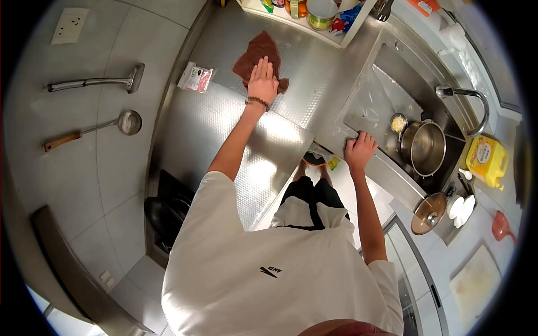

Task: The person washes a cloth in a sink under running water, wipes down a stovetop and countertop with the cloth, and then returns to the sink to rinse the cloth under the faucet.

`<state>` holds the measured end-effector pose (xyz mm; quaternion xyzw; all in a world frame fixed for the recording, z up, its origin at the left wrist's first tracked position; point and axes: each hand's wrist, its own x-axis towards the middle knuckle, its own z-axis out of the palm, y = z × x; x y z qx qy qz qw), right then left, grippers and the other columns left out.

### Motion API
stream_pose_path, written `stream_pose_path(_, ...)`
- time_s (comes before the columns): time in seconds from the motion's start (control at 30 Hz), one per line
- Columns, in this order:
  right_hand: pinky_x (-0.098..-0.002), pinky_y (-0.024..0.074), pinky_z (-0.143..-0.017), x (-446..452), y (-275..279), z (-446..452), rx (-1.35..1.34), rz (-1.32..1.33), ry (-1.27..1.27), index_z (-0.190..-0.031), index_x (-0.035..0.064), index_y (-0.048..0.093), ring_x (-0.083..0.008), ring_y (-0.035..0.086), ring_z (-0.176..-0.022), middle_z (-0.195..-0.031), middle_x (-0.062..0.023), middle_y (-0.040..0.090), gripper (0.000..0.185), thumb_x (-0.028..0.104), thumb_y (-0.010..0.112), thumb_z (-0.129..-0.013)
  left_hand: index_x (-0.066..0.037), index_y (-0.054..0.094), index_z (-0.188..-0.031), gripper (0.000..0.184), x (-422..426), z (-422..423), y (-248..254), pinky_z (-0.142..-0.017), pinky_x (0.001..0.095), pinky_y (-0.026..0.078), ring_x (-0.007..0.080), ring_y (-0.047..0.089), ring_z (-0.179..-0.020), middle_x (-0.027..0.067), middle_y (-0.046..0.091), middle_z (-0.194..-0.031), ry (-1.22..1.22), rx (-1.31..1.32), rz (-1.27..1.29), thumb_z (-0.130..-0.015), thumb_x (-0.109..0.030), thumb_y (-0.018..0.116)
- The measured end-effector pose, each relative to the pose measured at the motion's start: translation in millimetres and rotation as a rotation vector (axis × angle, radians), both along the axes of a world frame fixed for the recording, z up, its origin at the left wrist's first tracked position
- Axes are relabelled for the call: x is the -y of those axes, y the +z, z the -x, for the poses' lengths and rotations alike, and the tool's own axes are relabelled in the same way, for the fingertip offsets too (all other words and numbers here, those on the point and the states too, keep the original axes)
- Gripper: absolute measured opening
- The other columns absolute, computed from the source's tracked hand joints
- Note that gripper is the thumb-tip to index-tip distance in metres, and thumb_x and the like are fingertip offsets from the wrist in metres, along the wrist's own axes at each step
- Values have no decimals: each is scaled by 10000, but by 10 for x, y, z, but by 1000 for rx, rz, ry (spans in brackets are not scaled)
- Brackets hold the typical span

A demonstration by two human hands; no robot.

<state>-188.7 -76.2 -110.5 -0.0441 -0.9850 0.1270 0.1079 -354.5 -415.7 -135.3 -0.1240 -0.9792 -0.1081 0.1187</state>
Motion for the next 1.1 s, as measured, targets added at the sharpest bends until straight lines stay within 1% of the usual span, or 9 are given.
stream_pose_path(0.3, -445, 364, -842, -2, -21, -17, 56, -9, 7, -934, 16, 565, -335, 508, -896, -892, -149, 549, 262, 204, 538, -753, 74, 426, -1360, 557, 7, 590, -78, -1152, 418, 261, 326, 350, -1377, 214, 382, -1472, -7, -52, 53, -895, -212, 535)
stream_pose_path(0.43, -450, 365, -847, 6, -25, -23, 28, -7, 6, -951, 13, 567, -340, 507, -897, -901, -154, 548, 276, 205, 527, -756, 30, 392, -1405, 557, 202, 273, -49, -1148, 410, 259, 298, 351, -1373, 169, 370, -1490, -28, -76, 13, -921, -221, 504)
stream_pose_path(0.47, -451, 365, -848, 4, -31, -2, 20, -10, 3, -959, 13, 568, -341, 505, -900, -906, -156, 548, 283, 206, 523, -758, 8, 364, -1431, 562, 275, 116, -17, -1144, 405, 260, 280, 353, -1371, 150, 367, -1496, -3, -19, -14, -937, -234, 480)
stream_pose_path(0.57, -453, 365, -849, 4, -8, 2, 60, -8, -5, -969, 13, 568, -341, 503, -909, -918, -158, 547, 291, 207, 517, -759, 14, 339, -1443, 553, 572, -135, -76, -1138, 422, 256, 315, 340, -1374, 148, 344, -1511, 155, 40, -4, -972, -266, 410)
stream_pose_path(0.67, -456, 362, -850, 10, 13, 11, 59, -13, -7, -963, 14, 564, -344, 499, -914, -924, -156, 545, 287, 208, 517, -757, 9, 289, -1467, 559, 714, 147, -171, -1155, 414, 219, 333, 294, -1400, 153, 270, -1548, 270, 33, 59, -1007, -307, 299)
stream_pose_path(0.83, -462, 361, -865, 38, 7, 40, 95, -1, -29, -943, 16, 552, -349, 493, -920, -932, -157, 540, 277, 213, 517, -752, -54, 301, -1482, 566, 1032, 964, -442, -1147, 438, 222, 315, 289, -1405, 110, 262, -1561, 424, -21, 179, -1000, -351, 293)
stream_pose_path(0.97, -467, 358, -870, 11, -13, 42, 129, -54, -11, -926, 24, 540, -351, 485, -937, -934, -162, 533, 269, 219, 521, -742, -49, 354, -1456, 540, 777, 1167, -329, -1143, 469, 223, 324, 301, -1398, 116, 337, -1524, 273, -57, 97, -982, -309, 353)
stream_pose_path(1.03, -469, 355, -870, 16, -1, 77, 130, -53, -15, -925, 25, 538, -351, 483, -935, -931, -165, 529, 268, 218, 522, -740, -34, 364, -1446, 535, 458, 965, -239, -1146, 462, 223, 316, 299, -1403, 123, 352, -1514, 107, -54, 211, -973, -282, 397)
stream_pose_path(1.1, -471, 353, -869, 39, 4, 33, 134, -44, -20, -924, 26, 535, -351, 481, -934, -928, -167, 526, 268, 217, 523, -737, 3, 361, -1437, 552, 160, 585, -77, -1160, 437, 208, 308, 293, -1410, 146, 344, -1513, -6, -21, 105, -956, -259, 431)
